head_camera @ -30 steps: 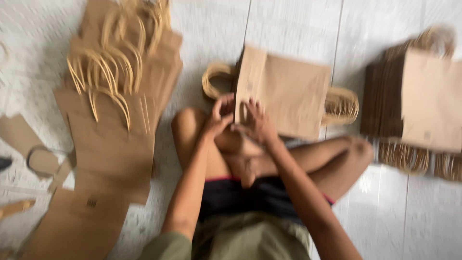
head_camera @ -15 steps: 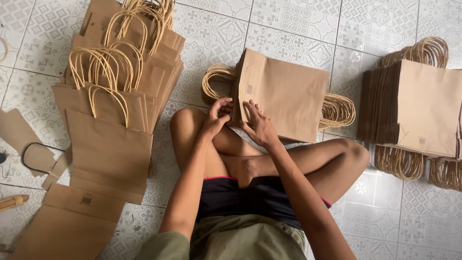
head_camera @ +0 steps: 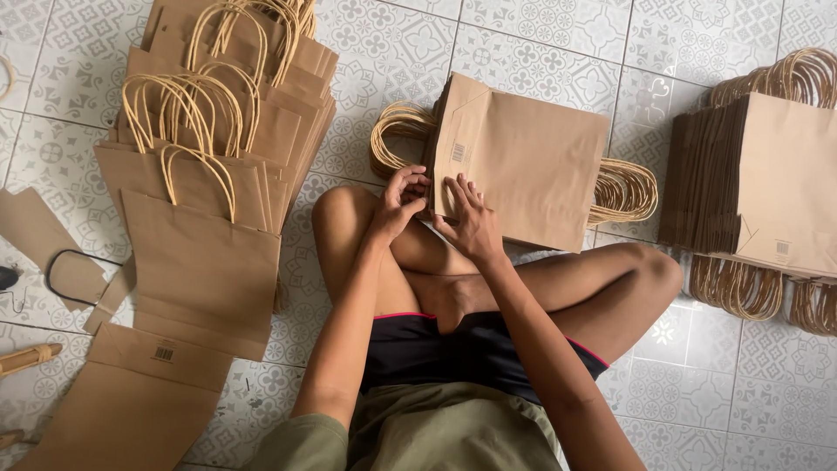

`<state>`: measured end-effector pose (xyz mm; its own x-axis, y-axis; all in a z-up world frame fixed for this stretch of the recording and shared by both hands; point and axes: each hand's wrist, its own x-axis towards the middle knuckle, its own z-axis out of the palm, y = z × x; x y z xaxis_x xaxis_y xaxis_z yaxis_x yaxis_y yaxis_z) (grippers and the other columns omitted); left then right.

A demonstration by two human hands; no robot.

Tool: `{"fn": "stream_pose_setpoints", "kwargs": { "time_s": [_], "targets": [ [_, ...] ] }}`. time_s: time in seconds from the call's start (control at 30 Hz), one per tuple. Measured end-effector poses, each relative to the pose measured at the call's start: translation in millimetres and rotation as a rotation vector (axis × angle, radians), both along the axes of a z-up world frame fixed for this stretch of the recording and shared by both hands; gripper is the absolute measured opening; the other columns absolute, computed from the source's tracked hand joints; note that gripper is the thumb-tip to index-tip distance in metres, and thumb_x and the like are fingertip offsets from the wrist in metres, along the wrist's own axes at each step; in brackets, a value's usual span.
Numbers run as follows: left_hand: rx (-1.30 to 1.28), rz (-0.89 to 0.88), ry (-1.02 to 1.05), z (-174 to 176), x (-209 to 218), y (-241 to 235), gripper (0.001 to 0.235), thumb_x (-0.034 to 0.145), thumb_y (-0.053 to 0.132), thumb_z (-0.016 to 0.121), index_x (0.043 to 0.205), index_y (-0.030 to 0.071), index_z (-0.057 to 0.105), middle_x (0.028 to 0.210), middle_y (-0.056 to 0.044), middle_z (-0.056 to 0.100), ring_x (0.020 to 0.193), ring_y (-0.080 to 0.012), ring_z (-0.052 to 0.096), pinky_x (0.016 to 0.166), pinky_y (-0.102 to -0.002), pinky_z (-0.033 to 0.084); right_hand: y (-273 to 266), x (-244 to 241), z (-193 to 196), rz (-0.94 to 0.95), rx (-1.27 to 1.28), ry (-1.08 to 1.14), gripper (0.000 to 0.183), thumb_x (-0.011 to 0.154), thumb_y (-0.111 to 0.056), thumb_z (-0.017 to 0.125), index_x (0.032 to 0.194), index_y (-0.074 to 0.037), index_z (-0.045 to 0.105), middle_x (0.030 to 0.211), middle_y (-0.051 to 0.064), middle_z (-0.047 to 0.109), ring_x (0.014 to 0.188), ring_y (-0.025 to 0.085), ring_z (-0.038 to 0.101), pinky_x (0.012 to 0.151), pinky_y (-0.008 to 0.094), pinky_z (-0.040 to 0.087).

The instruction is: The person sits on the floor and assembles brown paper shopping bags by folding the flat sheets into shape and inserting twisted paper handles through the pre-cut slots. They repeatedly pick up a flat bag, fold it, insert the handles, and place the finished bag into a stack.

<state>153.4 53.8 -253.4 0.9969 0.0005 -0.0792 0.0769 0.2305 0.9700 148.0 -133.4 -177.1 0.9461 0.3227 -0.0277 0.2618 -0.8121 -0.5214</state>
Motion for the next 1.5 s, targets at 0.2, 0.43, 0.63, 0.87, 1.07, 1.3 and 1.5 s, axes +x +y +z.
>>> {"fn": "stream_pose_setpoints", "kwargs": {
  "time_s": [0.2, 0.43, 0.63, 0.87, 1.07, 1.3, 1.5],
  "targets": [
    [-0.023, -0.003, 0.001, 5, -2, 1, 0.056, 0.08, 0.002, 0.074, 0.134, 0.012, 0.062, 0.114, -0.006, 0.072, 0.103, -0.0117, 0.062, 0.086, -0.02, 0.054, 4, -3, -2, -0.001, 0.002, -0.071, 0.076, 0.086, -0.055, 0.067, 0.151, -0.021, 0.05, 0.153, 0.02, 0.05, 0.137, 0.041, 0.05, 0.112, 0.053, 0.043],
    [0.007, -0.025, 0.005, 8, 0, 1, 0.052, 0.081, 0.0, 0.071, 0.13, 0.015, 0.064, 0.111, -0.005, 0.075, 0.101, -0.0098, 0.062, 0.085, -0.02, 0.053, -2, -2, -12, -0.022, 0.04, -0.077, 0.067, 0.091, -0.049, 0.062, 0.15, -0.02, 0.051, 0.15, 0.018, 0.055, 0.134, 0.037, 0.053, 0.111, 0.049, 0.045],
    [-0.023, 0.009, -0.009, 5, -2, 1, 0.059, 0.075, -0.008, 0.061, 0.131, 0.012, 0.063, 0.115, -0.009, 0.073, 0.103, -0.0142, 0.064, 0.084, -0.021, 0.054, -4, -3, -12, -0.039, 0.097, -0.063, 0.063, 0.09, -0.045, 0.062, 0.148, -0.021, 0.051, 0.149, 0.015, 0.056, 0.133, 0.036, 0.055, 0.11, 0.048, 0.046],
    [-0.043, 0.026, -0.044, 0, 0, 1, 0.061, 0.079, -0.006, 0.069, 0.136, 0.011, 0.058, 0.115, -0.008, 0.072, 0.101, -0.0121, 0.065, 0.083, -0.02, 0.055, 5, -4, -9, -0.027, 0.01, -0.067, 0.073, 0.084, -0.054, 0.066, 0.148, -0.021, 0.05, 0.15, 0.017, 0.054, 0.134, 0.037, 0.053, 0.11, 0.05, 0.046],
    [-0.073, 0.013, -0.035, 4, 0, 1, 0.075, 0.08, -0.009, 0.068, 0.147, 0.015, 0.045, 0.116, -0.01, 0.069, 0.102, -0.0153, 0.066, 0.084, -0.023, 0.057, 14, -4, -10, -0.045, -0.045, -0.127, 0.076, 0.083, -0.054, 0.073, 0.146, -0.016, 0.052, 0.148, 0.024, 0.055, 0.132, 0.041, 0.055, 0.107, 0.054, 0.047],
    [-0.074, 0.047, -0.001, -1, 1, -2, 0.066, 0.078, -0.009, 0.072, 0.138, 0.014, 0.058, 0.114, -0.01, 0.071, 0.099, -0.0148, 0.068, 0.082, -0.021, 0.058, 6, -6, -9, -0.083, 0.068, -0.072, 0.061, 0.092, -0.046, 0.064, 0.144, -0.018, 0.048, 0.147, 0.022, 0.056, 0.13, 0.039, 0.056, 0.106, 0.051, 0.049],
    [-0.159, 0.05, -0.025, 2, 1, 1, 0.062, 0.08, -0.012, 0.07, 0.137, 0.011, 0.059, 0.116, -0.015, 0.071, 0.1, -0.0204, 0.073, 0.083, -0.026, 0.06, 10, -6, -11, -0.071, 0.046, -0.081, 0.07, 0.088, -0.057, 0.068, 0.144, -0.019, 0.05, 0.148, 0.022, 0.054, 0.132, 0.039, 0.054, 0.106, 0.051, 0.049]
  ]
}}
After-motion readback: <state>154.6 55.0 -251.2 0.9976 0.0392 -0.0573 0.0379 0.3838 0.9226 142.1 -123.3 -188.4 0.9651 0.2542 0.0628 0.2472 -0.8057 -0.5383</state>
